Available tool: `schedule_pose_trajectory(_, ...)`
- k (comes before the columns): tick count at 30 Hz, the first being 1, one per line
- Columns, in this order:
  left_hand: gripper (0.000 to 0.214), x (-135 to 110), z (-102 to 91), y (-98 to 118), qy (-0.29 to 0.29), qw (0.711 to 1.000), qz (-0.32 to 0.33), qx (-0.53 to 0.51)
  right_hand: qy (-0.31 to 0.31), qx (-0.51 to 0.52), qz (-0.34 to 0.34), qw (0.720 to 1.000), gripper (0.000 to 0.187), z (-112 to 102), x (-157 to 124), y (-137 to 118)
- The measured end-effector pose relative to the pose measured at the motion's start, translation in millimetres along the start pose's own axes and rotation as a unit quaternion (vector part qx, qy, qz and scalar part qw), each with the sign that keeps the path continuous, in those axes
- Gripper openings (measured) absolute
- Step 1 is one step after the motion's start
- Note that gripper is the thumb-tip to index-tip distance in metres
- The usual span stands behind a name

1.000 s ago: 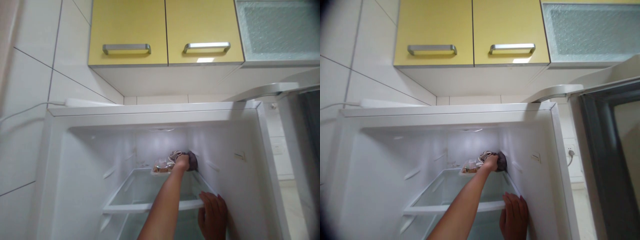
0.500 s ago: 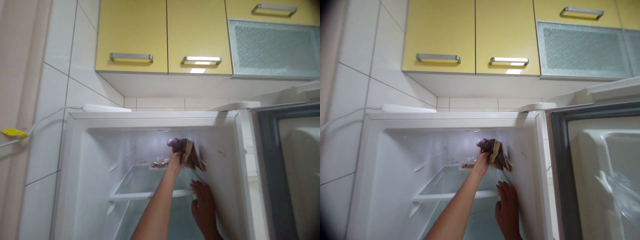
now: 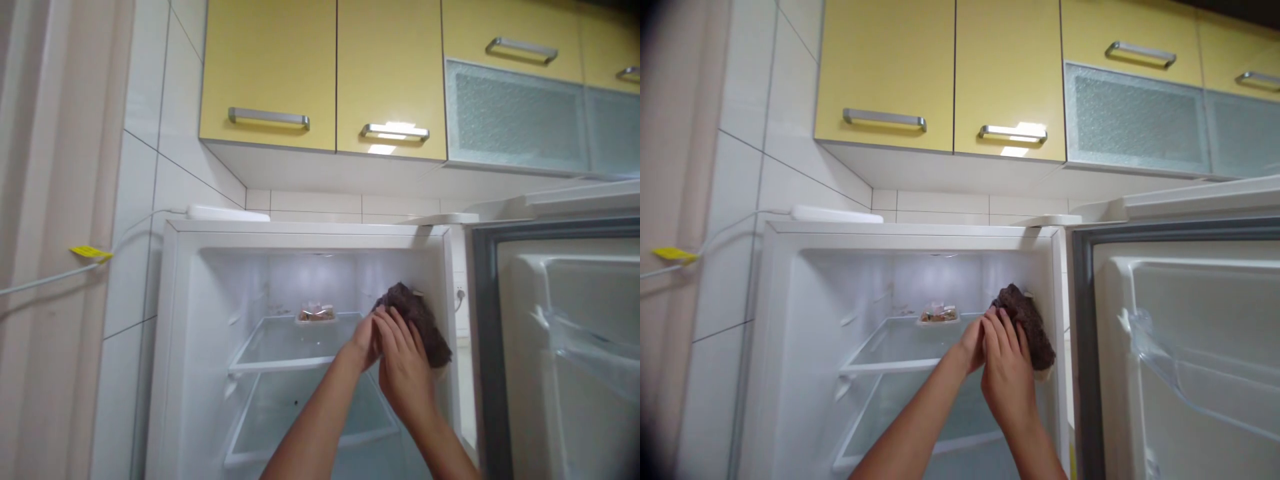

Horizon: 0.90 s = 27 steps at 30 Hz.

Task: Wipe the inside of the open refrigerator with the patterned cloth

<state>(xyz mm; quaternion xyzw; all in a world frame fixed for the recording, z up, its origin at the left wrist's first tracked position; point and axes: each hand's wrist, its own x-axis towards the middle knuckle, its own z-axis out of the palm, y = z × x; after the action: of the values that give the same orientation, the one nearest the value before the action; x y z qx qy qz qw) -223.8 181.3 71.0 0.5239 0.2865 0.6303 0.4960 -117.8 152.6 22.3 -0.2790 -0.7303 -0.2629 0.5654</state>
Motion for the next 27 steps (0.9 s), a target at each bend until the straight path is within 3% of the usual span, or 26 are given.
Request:
schedule_pose_trajectory(4, 0.054, -19.1, -2.7, 9.6, -0.029, 0.998, -0.036, -0.043, -0.067, -0.128, 0.017, 0.989, 0.054, 15.8, -3.1, 15.3)
schedule_pose_trajectory(7, 0.045, -35.6, -20.2, 20.9, 0.050, 0.991, 0.035, 0.118, -0.111, -0.157, 0.020, 0.981, 0.049, 29.6, -4.7, 21.7)
schedule_pose_trajectory(9, 0.036, -52.2, -44.2, 33.0, 0.131, 0.954, 0.091, 0.255, -0.153, -0.178, 0.015, 0.972, 0.045, 39.1, 3.2, 24.2)
schedule_pose_trajectory(13, 0.021, -105.8, -113.6, 59.0, 0.277, 0.882, 0.132, 0.358, -0.260, -0.228, -0.006, 0.938, 0.046, 65.5, 34.0, 31.3)
schedule_pose_trajectory(14, 0.022, -121.7, -131.4, 62.0, 0.319, 0.850, 0.142, 0.394, -0.274, -0.233, -0.011, 0.933, 0.046, 74.1, 41.7, 33.6)
schedule_pose_trajectory(16, 0.030, -152.2, -163.1, 60.2, 0.370, 0.704, 0.171, 0.582, -0.285, -0.234, -0.020, 0.929, 0.045, 93.0, 54.3, 38.4)
schedule_pose_trajectory(18, 0.033, -176.5, -187.1, 48.4, 0.369, 0.596, 0.189, 0.688, -0.297, -0.235, -0.031, 0.925, 0.044, 112.9, 62.7, 42.7)
schedule_pose_trajectory(21, 0.032, -197.5, -208.2, 23.7, 0.320, 0.470, 0.252, 0.783, -0.313, -0.233, -0.049, 0.920, 0.041, 142.0, 69.9, 49.0)
schedule_pose_trajectory(24, 0.039, -202.6, -217.3, 7.0, 0.300, 0.377, 0.289, 0.827, -0.329, -0.222, -0.066, 0.915, 0.039, 169.1, 74.6, 56.5)
schedule_pose_trajectory(27, 0.047, -199.0, -223.8, -0.3, 0.311, 0.341, 0.304, 0.833, -0.347, -0.207, -0.080, 0.911, 0.037, 195.6, 78.3, 65.4)
